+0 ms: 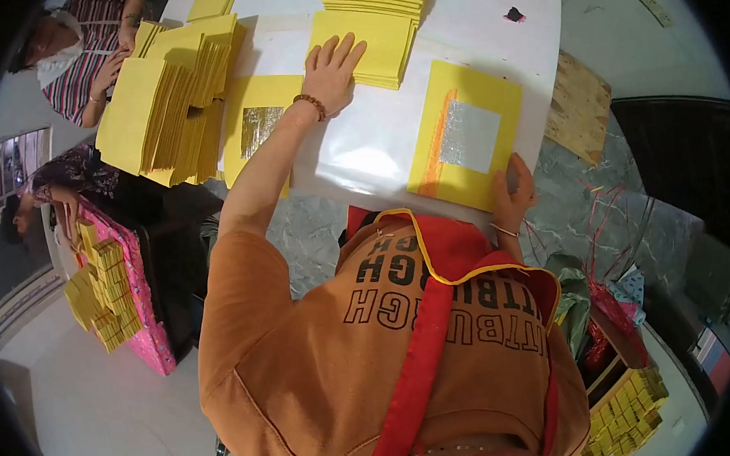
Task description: Sorting and stacking yellow paper sheets with silver foil squares.
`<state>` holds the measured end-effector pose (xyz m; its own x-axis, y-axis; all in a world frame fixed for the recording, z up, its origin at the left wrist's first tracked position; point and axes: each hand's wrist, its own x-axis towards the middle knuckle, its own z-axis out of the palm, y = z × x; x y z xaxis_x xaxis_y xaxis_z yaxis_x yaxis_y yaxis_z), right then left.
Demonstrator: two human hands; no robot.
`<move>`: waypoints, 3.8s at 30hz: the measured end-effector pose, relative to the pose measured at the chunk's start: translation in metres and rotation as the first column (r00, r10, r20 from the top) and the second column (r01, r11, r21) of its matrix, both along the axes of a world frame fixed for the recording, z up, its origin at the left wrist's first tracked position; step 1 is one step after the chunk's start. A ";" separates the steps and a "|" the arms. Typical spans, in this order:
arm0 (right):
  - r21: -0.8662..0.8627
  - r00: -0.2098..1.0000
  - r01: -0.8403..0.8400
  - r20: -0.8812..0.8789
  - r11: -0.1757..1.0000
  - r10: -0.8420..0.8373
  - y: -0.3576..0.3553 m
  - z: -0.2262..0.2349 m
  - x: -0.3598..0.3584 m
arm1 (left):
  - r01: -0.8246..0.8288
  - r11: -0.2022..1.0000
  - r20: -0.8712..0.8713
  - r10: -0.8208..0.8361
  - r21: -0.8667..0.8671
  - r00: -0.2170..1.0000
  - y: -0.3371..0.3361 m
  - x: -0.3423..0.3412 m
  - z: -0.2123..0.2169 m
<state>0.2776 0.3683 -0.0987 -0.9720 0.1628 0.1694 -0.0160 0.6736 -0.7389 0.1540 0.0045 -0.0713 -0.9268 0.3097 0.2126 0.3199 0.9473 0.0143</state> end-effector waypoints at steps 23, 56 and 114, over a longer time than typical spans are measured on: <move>0.170 0.984 -0.177 0.003 0.969 0.179 0.003 0.016 -0.014 | 0.549 0.814 0.125 -0.575 0.191 0.809 0.117 0.111 0.039; -0.454 0.908 -0.221 0.227 0.863 0.352 0.041 -0.015 -0.027 | -0.314 0.566 0.646 -0.651 0.763 0.398 0.102 0.047 0.025; -0.389 0.967 -0.018 0.229 0.921 0.115 -0.004 0.026 -0.022 | -0.421 0.565 0.542 -0.055 0.710 0.839 0.130 0.086 0.019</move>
<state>0.2553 0.3647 -0.0728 -0.9858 0.1013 -0.1341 0.1612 0.3441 -0.9250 0.2404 0.1346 -0.0525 -0.9811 0.0510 -0.1867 -0.1358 0.5056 0.8520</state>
